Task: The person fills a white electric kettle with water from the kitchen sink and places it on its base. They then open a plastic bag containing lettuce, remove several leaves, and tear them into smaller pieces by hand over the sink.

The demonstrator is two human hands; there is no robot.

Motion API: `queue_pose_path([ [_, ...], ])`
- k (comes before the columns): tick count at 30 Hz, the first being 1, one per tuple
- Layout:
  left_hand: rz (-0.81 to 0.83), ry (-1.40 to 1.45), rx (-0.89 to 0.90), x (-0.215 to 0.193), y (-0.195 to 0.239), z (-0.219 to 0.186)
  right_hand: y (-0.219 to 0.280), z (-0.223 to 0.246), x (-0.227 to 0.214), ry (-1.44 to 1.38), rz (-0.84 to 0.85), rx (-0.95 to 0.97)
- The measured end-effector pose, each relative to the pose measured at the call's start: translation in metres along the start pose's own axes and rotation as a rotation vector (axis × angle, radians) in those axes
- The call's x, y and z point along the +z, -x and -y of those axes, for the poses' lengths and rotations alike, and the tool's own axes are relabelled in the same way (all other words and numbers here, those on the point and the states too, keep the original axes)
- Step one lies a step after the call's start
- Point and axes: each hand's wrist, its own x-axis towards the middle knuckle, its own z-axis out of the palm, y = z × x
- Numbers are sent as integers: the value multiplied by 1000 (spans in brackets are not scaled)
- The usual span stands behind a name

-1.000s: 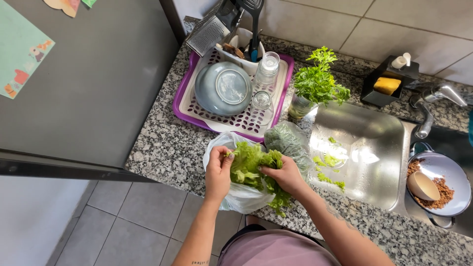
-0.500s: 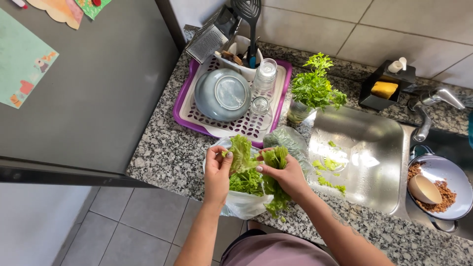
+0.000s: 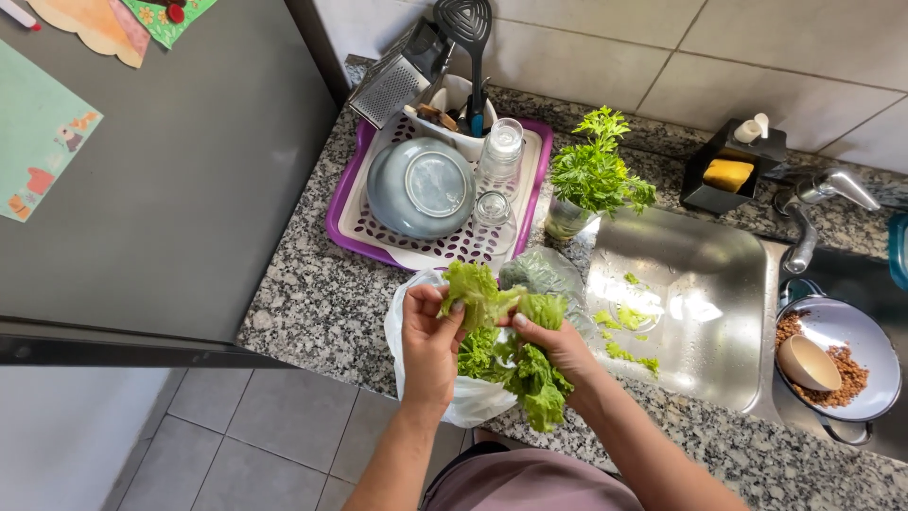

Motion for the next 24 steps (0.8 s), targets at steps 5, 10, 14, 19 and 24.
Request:
queue_pose_path([
  [5, 494, -533, 542, 6, 16, 15, 44, 52, 28, 189, -176, 320],
  [10, 764, -781, 832, 45, 22, 7, 38, 50, -31, 15, -216, 25],
  [14, 629, -911, 941, 86, 16, 13, 47, 58, -79, 77, -256, -247],
  [19, 767, -1203, 1067, 145, 15, 35, 64, 71, -132, 462, -383, -548],
  [24, 889, -979, 539, 190, 20, 79, 65, 89, -182, 778, -335, -756],
])
